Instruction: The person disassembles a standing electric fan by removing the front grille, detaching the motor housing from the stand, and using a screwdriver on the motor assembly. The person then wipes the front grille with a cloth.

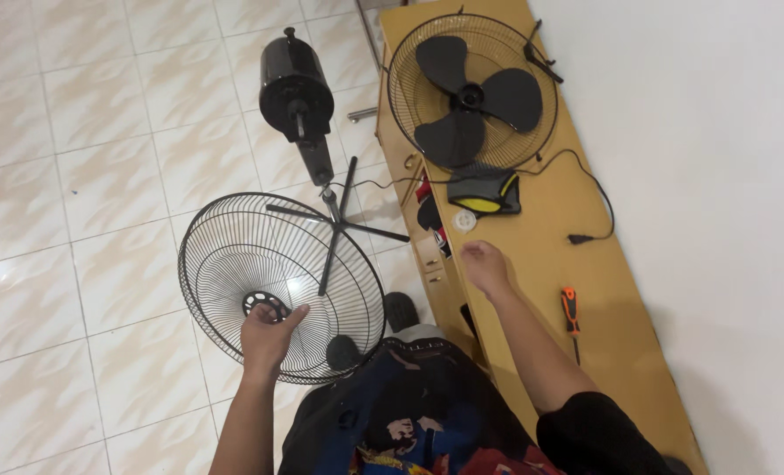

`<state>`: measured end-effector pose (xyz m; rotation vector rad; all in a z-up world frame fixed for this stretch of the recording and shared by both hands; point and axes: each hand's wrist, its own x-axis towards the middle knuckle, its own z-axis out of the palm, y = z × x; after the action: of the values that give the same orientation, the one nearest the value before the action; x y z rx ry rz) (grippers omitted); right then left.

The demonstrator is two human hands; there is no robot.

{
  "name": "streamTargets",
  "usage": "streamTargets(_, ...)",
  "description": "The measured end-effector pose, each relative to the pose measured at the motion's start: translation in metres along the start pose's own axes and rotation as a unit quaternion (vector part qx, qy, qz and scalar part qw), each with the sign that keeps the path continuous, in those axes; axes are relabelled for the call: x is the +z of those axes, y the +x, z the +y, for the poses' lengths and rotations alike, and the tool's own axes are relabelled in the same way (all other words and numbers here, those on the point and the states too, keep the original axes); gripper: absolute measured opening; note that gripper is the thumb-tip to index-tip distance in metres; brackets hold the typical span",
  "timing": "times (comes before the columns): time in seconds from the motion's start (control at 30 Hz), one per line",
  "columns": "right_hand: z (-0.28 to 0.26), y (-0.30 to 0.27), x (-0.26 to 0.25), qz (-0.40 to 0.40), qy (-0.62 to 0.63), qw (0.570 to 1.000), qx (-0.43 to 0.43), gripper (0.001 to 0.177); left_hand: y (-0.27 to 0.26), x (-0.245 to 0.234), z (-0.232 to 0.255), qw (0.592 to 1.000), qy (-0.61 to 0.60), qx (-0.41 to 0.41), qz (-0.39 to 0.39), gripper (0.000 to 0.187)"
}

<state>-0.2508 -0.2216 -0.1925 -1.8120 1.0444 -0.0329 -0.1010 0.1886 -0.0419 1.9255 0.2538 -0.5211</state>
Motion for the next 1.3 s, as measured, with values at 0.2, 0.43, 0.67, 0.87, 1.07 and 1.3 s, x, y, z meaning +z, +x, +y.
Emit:
streamTargets(0.2, -0.043, 0.025, 0.005, 0.034, -0.295, 0.916, -0.271, 0.053, -0.004, 0.012, 0.013, 0.978, 0.202, 0.025, 0.043, 0.063)
streamTargets(0.43, -0.061, 0.048, 0.003, -0.053, -0.429, 0.871, -0.234, 0.031, -0.001, 0.026, 0.022, 0.971, 0.233, -0.029, 0.035, 0.075)
streamTargets(0.67, -0.018, 0.039, -0.028, -0.028, -0.425, 0.874, -0.232, 0.033, -0.002, 0.042, 0.031, 0.954, 0.291, -0.017, 0.072, 0.084)
streamTargets(0.87, 0.002, 0.037, -0.062, -0.019, -0.446, 0.891, -0.081, 0.040, 0.002, 0.045, 0.037, 0.952, 0.294, -0.002, 0.085, 0.085)
streamTargets(1.07, -0.005, 0.087, -0.065, 0.184, -0.171, 0.968, 0.005, 0.075, -0.003, 0.047, 0.045, 0.953, 0.290, -0.007, 0.086, 0.083)
streamTargets(1.3, -0.029, 0.146, -0.046, 0.176, -0.052, 0.959, 0.216, 0.101, -0.015, 0.036, 0.052, 0.955, 0.274, 0.031, 0.107, 0.078)
